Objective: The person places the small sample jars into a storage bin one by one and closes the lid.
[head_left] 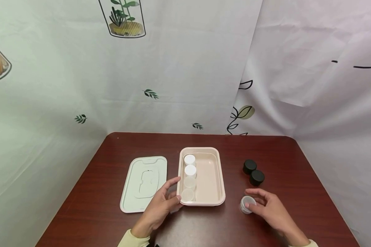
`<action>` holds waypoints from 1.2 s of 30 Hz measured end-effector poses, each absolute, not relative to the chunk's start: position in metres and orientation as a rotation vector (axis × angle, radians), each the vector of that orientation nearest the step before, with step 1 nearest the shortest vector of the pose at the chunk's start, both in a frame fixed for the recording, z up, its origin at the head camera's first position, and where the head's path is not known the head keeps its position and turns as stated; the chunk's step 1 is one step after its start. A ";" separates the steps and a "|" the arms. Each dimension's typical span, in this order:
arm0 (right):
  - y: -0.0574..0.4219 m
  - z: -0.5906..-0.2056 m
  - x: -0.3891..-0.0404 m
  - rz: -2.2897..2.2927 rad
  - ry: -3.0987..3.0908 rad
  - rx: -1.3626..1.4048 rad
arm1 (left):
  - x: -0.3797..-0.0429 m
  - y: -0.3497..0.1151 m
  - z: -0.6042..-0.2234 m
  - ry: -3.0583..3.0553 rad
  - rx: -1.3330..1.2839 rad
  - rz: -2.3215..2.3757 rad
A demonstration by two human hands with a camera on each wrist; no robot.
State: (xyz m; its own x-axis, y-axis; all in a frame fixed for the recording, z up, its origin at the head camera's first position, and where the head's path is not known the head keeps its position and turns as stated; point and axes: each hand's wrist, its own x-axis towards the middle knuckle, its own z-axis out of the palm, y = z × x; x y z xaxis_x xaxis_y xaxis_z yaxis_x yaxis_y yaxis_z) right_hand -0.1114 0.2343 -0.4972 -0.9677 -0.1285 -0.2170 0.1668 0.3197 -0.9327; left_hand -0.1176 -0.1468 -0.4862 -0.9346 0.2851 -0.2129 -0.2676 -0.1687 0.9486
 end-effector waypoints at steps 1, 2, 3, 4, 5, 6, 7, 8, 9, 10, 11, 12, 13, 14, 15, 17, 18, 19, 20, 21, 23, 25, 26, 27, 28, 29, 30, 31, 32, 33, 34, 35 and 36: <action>0.235 -0.499 -0.110 -1.709 2.324 0.038 | -0.118 -0.147 -0.486 1.748 0.019 2.158; 0.235 -0.500 -0.109 -1.724 2.312 0.037 | -0.118 -0.147 -0.486 1.748 0.018 2.157; 0.236 -0.501 -0.108 -1.735 2.297 0.036 | -0.118 -0.147 -0.486 1.748 0.017 2.157; 0.236 -0.502 -0.107 -1.747 2.278 0.024 | -0.118 -0.147 -0.486 1.750 0.016 2.156; 0.237 -0.503 -0.106 -1.756 2.261 0.009 | -0.118 -0.147 -0.486 1.750 0.015 2.155; 0.237 -0.504 -0.105 -1.761 2.247 0.002 | -0.118 -0.147 -0.486 1.751 0.014 2.154; 0.237 -0.505 -0.105 -1.766 2.237 -0.007 | -0.118 -0.147 -0.486 1.751 0.015 2.155; 0.238 -0.506 -0.105 -1.770 2.227 -0.016 | -0.118 -0.147 -0.486 1.750 0.015 2.156; 0.238 -0.506 -0.105 -1.770 2.218 -0.024 | -0.118 -0.148 -0.486 1.751 0.016 2.156; 0.238 -0.506 -0.105 -1.768 2.214 -0.030 | -0.119 -0.148 -0.486 1.751 0.017 2.156; 0.238 -0.506 -0.106 -1.765 2.215 -0.025 | -0.119 -0.148 -0.486 1.751 0.016 2.156; 0.238 -0.506 -0.107 -1.761 2.216 -0.021 | -0.119 -0.148 -0.486 1.750 0.016 2.154; 0.238 -0.506 -0.107 -1.756 2.217 -0.023 | -0.119 -0.148 -0.485 1.750 0.016 2.153; 0.239 -0.505 -0.108 -1.749 2.219 -0.022 | -0.119 -0.148 -0.485 1.751 0.015 2.152; 0.239 -0.505 -0.108 -1.742 2.226 -0.023 | -0.118 -0.148 -0.485 1.750 0.013 2.150; 0.238 -0.502 -0.110 -1.725 2.246 -0.026 | -0.118 -0.148 -0.485 1.749 0.013 2.147; 0.238 -0.500 -0.112 -1.716 2.258 -0.027 | -0.118 -0.148 -0.484 1.749 0.014 2.146; 0.238 -0.498 -0.113 -1.706 2.274 -0.036 | -0.118 -0.148 -0.484 1.750 0.014 2.145; 0.238 -0.496 -0.115 -1.695 2.290 -0.038 | -0.118 -0.147 -0.484 1.749 0.016 2.146; 0.238 -0.493 -0.117 -1.685 2.304 -0.036 | -0.118 -0.147 -0.484 1.749 0.017 2.147; 0.237 -0.488 -0.121 -1.663 2.327 -0.032 | -0.117 -0.147 -0.484 1.751 0.019 2.147; 0.236 -0.482 -0.125 -1.642 2.354 -0.040 | -0.117 -0.147 -0.484 1.751 0.023 2.148; 0.236 -0.480 -0.127 -1.630 2.370 -0.049 | -0.117 -0.147 -0.484 1.750 0.028 2.148; 0.236 -0.477 -0.129 -1.622 2.386 -0.069 | -0.117 -0.147 -0.483 1.750 0.031 2.147; 0.236 -0.475 -0.131 -1.613 2.405 -0.096 | -0.117 -0.147 -0.483 1.750 0.033 2.147; 0.235 -0.473 -0.133 -1.609 2.424 -0.125 | -0.117 -0.147 -0.483 1.750 0.035 2.147; 0.235 -0.470 -0.136 -1.605 2.442 -0.155 | -0.117 -0.147 -0.483 1.751 0.036 2.147; 0.234 -0.467 -0.138 -1.602 2.460 -0.186 | -0.117 -0.147 -0.483 1.753 0.035 2.145; 0.233 -0.464 -0.141 -1.597 2.478 -0.216 | -0.117 -0.147 -0.483 1.756 0.034 2.144; 0.232 -0.461 -0.144 -1.596 2.493 -0.237 | -0.117 -0.147 -0.482 1.759 0.031 2.142; 0.230 -0.458 -0.147 -1.594 2.506 -0.254 | -0.117 -0.147 -0.482 1.762 0.029 2.141; 0.229 -0.454 -0.150 -1.593 2.515 -0.269 | -0.117 -0.147 -0.482 1.765 0.028 2.139; 0.227 -0.451 -0.152 -1.589 2.520 -0.285 | -0.117 -0.147 -0.482 1.766 0.027 2.139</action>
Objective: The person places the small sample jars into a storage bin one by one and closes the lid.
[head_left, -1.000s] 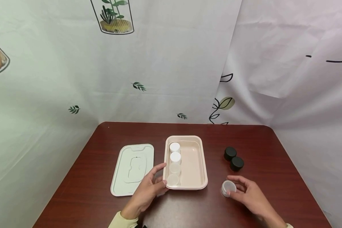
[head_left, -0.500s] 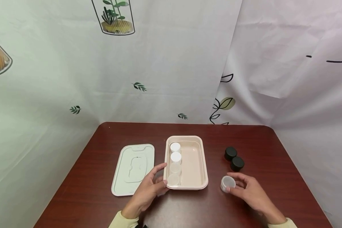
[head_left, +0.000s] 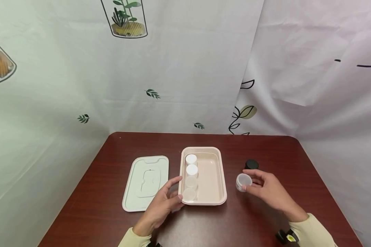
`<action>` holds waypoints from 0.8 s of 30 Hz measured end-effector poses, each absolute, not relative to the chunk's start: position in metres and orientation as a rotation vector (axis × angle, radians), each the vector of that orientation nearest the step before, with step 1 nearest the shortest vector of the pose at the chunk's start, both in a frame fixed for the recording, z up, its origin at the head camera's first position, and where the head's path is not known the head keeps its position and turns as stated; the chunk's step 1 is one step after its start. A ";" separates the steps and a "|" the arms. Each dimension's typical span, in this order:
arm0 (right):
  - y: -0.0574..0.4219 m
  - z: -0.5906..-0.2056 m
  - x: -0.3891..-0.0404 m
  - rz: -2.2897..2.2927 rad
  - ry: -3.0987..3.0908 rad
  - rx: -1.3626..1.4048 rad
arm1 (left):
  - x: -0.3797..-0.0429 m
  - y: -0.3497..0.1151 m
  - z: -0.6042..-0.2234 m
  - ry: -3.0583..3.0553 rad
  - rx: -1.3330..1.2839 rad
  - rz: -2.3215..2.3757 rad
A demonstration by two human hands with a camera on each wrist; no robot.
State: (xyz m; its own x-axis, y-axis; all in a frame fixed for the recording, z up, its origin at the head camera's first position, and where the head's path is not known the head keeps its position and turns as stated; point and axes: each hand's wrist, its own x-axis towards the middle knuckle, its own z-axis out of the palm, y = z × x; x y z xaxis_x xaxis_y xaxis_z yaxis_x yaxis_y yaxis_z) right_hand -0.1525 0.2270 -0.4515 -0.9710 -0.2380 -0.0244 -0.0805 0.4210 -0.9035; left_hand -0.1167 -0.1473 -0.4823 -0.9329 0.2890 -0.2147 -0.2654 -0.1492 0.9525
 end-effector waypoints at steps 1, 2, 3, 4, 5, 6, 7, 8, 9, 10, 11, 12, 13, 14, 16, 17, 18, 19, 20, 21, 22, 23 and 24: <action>0.225 -0.448 -0.155 -1.589 2.523 -0.299 | -0.117 -0.147 -0.482 1.767 0.028 2.138; 0.223 -0.445 -0.158 -1.588 2.526 -0.313 | -0.117 -0.147 -0.482 1.766 0.030 2.139; 0.221 -0.441 -0.160 -1.587 2.525 -0.328 | -0.117 -0.147 -0.482 1.765 0.030 2.139; 0.219 -0.438 -0.163 -1.584 2.526 -0.343 | -0.117 -0.147 -0.482 1.764 0.031 2.139; 0.217 -0.435 -0.165 -1.578 2.530 -0.357 | -0.117 -0.147 -0.482 1.763 0.030 2.139; 0.215 -0.432 -0.168 -1.573 2.535 -0.370 | -0.116 -0.147 -0.482 1.762 0.029 2.141; 0.212 -0.428 -0.170 -1.567 2.543 -0.380 | -0.116 -0.147 -0.483 1.762 0.031 2.140; 0.210 -0.425 -0.173 -1.559 2.552 -0.400 | -0.116 -0.147 -0.483 1.764 0.031 2.141; 0.207 -0.421 -0.176 -1.551 2.560 -0.418 | -0.116 -0.147 -0.483 1.767 0.031 2.141; 0.204 -0.419 -0.179 -1.545 2.567 -0.429 | -0.116 -0.147 -0.483 1.769 0.031 2.142; 0.202 -0.416 -0.183 -1.543 2.571 -0.437 | -0.116 -0.147 -0.483 1.772 0.033 2.143; 0.199 -0.413 -0.186 -1.544 2.570 -0.447 | -0.116 -0.147 -0.483 1.774 0.034 2.143; 0.196 -0.411 -0.189 -1.545 2.565 -0.455 | -0.116 -0.147 -0.483 1.777 0.035 2.142; 0.194 -0.410 -0.193 -1.545 2.559 -0.464 | -0.116 -0.147 -0.484 1.779 0.033 2.142; 0.189 -0.407 -0.199 -1.546 2.552 -0.462 | -0.116 -0.147 -0.484 1.782 0.033 2.140; 0.186 -0.406 -0.202 -1.544 2.547 -0.465 | -0.116 -0.147 -0.484 1.783 0.033 2.139; 0.184 -0.405 -0.206 -1.542 2.542 -0.468 | -0.116 -0.147 -0.484 1.783 0.033 2.139; 0.182 -0.405 -0.209 -1.538 2.536 -0.469 | -0.116 -0.147 -0.484 1.783 0.033 2.140; 0.179 -0.405 -0.212 -1.529 2.536 -0.469 | -0.116 -0.147 -0.484 1.780 0.033 2.143; 0.177 -0.405 -0.214 -1.519 2.538 -0.466 | -0.116 -0.147 -0.484 1.777 0.033 2.145; 0.174 -0.405 -0.217 -1.510 2.540 -0.462 | -0.116 -0.147 -0.484 1.774 0.033 2.148; 0.172 -0.405 -0.220 -1.497 2.545 -0.464 | -0.116 -0.147 -0.484 1.771 0.034 2.150; 0.169 -0.406 -0.222 -1.486 2.548 -0.464 | -0.116 -0.147 -0.484 1.768 0.034 2.152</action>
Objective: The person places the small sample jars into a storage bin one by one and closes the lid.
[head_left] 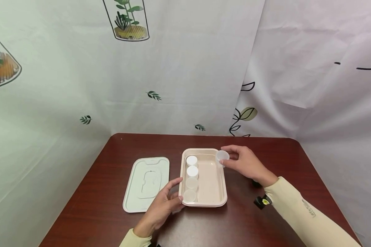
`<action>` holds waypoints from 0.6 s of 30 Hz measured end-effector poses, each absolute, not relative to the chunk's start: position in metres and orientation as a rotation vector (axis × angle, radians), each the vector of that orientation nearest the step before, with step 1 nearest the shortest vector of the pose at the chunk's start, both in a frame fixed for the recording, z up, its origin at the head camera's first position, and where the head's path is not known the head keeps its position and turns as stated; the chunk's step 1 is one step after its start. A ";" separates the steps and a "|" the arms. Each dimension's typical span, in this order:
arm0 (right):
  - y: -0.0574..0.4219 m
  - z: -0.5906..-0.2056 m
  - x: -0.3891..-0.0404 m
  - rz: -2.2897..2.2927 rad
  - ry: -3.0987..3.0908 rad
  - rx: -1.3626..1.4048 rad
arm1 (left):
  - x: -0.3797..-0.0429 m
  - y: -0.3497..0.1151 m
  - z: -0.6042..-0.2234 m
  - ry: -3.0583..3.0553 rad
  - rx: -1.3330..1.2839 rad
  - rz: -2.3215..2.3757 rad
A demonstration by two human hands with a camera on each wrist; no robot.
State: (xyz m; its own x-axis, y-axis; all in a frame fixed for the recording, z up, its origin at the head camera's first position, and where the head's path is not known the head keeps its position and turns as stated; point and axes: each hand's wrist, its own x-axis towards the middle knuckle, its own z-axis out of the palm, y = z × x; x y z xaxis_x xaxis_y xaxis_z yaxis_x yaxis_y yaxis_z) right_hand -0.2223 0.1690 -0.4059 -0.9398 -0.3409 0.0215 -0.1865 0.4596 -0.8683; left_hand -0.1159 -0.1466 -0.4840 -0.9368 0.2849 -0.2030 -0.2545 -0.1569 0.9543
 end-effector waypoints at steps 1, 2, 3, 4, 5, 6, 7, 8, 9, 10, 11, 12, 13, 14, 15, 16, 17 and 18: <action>0.166 -0.406 -0.224 -1.473 2.554 -0.464 | -0.116 -0.147 -0.484 1.766 0.034 2.153; 0.164 -0.407 -0.226 -1.459 2.566 -0.464 | -0.116 -0.147 -0.484 1.765 0.034 2.153; 0.161 -0.407 -0.228 -1.449 2.574 -0.465 | -0.116 -0.146 -0.483 1.766 0.034 2.152; 0.159 -0.408 -0.230 -1.439 2.582 -0.466 | -0.116 -0.146 -0.483 1.766 0.034 2.151; 0.156 -0.409 -0.233 -1.428 2.591 -0.468 | -0.116 -0.146 -0.483 1.767 0.034 2.150; 0.153 -0.410 -0.235 -1.420 2.597 -0.467 | -0.116 -0.147 -0.483 1.770 0.033 2.149; 0.150 -0.412 -0.237 -1.412 2.605 -0.464 | -0.116 -0.147 -0.483 1.773 0.032 2.147; 0.147 -0.413 -0.238 -1.404 2.613 -0.461 | -0.116 -0.147 -0.483 1.774 0.031 2.145; 0.144 -0.414 -0.240 -1.396 2.618 -0.461 | -0.116 -0.147 -0.483 1.777 0.031 2.142; 0.140 -0.415 -0.242 -1.386 2.624 -0.459 | -0.116 -0.147 -0.483 1.780 0.029 2.140; 0.137 -0.417 -0.243 -1.380 2.626 -0.458 | -0.116 -0.147 -0.483 1.783 0.029 2.137; 0.134 -0.418 -0.245 -1.371 2.629 -0.459 | -0.116 -0.147 -0.483 1.785 0.029 2.136; 0.132 -0.419 -0.246 -1.364 2.630 -0.453 | -0.116 -0.147 -0.483 1.785 0.029 2.134; 0.129 -0.421 -0.249 -1.359 2.632 -0.454 | -0.116 -0.147 -0.483 1.786 0.028 2.132; 0.126 -0.422 -0.250 -1.356 2.631 -0.448 | -0.116 -0.147 -0.482 1.787 0.028 2.132; 0.123 -0.424 -0.252 -1.352 2.631 -0.441 | -0.116 -0.147 -0.482 1.786 0.028 2.132; 0.121 -0.426 -0.254 -1.351 2.629 -0.436 | -0.116 -0.147 -0.482 1.786 0.029 2.132; 0.118 -0.428 -0.256 -1.344 2.635 -0.432 | -0.116 -0.147 -0.482 1.786 0.029 2.132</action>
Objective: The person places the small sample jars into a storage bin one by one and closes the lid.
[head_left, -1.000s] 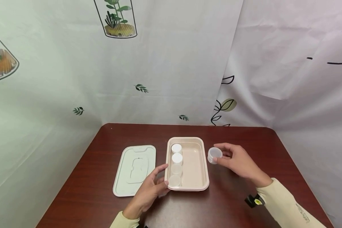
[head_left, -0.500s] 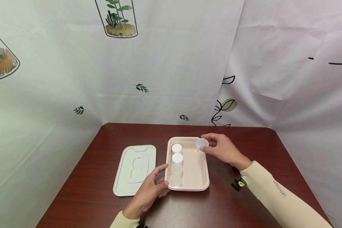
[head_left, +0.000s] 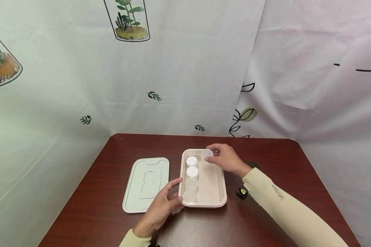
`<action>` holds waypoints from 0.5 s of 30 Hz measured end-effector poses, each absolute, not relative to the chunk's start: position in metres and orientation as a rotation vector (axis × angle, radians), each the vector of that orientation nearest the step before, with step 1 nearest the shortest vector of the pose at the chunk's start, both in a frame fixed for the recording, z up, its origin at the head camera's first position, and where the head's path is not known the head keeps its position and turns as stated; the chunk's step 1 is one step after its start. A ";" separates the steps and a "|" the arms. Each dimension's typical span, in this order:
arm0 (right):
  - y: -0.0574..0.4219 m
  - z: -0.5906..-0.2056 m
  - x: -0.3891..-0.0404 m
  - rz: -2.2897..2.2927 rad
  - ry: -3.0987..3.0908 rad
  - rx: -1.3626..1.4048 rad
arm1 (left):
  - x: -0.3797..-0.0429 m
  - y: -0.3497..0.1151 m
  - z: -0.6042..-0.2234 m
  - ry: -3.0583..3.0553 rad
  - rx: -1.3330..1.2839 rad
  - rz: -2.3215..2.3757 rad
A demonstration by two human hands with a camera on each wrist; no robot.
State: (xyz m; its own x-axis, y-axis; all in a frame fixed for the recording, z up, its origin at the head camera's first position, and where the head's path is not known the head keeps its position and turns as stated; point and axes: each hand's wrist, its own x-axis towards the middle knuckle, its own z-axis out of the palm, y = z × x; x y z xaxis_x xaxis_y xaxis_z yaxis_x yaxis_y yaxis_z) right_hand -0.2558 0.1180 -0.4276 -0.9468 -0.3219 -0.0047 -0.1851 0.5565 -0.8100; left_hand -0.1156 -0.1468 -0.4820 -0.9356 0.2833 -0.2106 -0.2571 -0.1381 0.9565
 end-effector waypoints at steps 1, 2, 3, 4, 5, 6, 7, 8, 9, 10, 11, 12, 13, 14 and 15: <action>0.116 -0.430 -0.258 -1.340 2.637 -0.426 | -0.116 -0.147 -0.482 1.785 0.028 2.132; 0.113 -0.432 -0.259 -1.333 2.642 -0.423 | -0.116 -0.147 -0.482 1.784 0.028 2.132; 0.110 -0.433 -0.259 -1.322 2.649 -0.416 | -0.116 -0.147 -0.482 1.782 0.028 2.133; 0.108 -0.434 -0.261 -1.313 2.654 -0.415 | -0.116 -0.147 -0.483 1.778 0.029 2.134; 0.105 -0.436 -0.261 -1.303 2.659 -0.418 | -0.116 -0.147 -0.483 1.777 0.029 2.135; 0.103 -0.437 -0.262 -1.294 2.661 -0.420 | -0.116 -0.147 -0.483 1.774 0.029 2.137; 0.101 -0.438 -0.263 -1.290 2.660 -0.419 | -0.116 -0.147 -0.483 1.772 0.030 2.139; 0.099 -0.439 -0.263 -1.286 2.659 -0.418 | -0.116 -0.147 -0.483 1.770 0.031 2.142; 0.097 -0.440 -0.264 -1.280 2.658 -0.417 | -0.116 -0.147 -0.483 1.767 0.032 2.144; 0.096 -0.441 -0.264 -1.272 2.657 -0.413 | -0.116 -0.147 -0.484 1.765 0.033 2.146; 0.094 -0.442 -0.264 -1.261 2.660 -0.409 | -0.116 -0.147 -0.484 1.764 0.034 2.148; 0.092 -0.442 -0.264 -1.246 2.669 -0.401 | -0.116 -0.147 -0.484 1.761 0.037 2.149; 0.091 -0.443 -0.264 -1.224 2.684 -0.394 | -0.116 -0.147 -0.484 1.757 0.040 2.150; 0.089 -0.443 -0.265 -1.200 2.699 -0.389 | -0.116 -0.147 -0.484 1.755 0.043 2.151; 0.088 -0.443 -0.265 -1.174 2.715 -0.385 | -0.116 -0.147 -0.484 1.752 0.045 2.153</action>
State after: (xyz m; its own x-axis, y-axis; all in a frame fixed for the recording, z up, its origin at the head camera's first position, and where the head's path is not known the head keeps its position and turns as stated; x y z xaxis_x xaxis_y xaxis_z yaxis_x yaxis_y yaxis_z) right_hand -0.2646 0.0879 -0.4425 -0.9542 -0.2961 -0.0431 -0.1714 0.6589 -0.7324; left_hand -0.1164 -0.1475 -0.4845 -0.9334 0.2972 -0.2012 -0.2574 -0.1634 0.9524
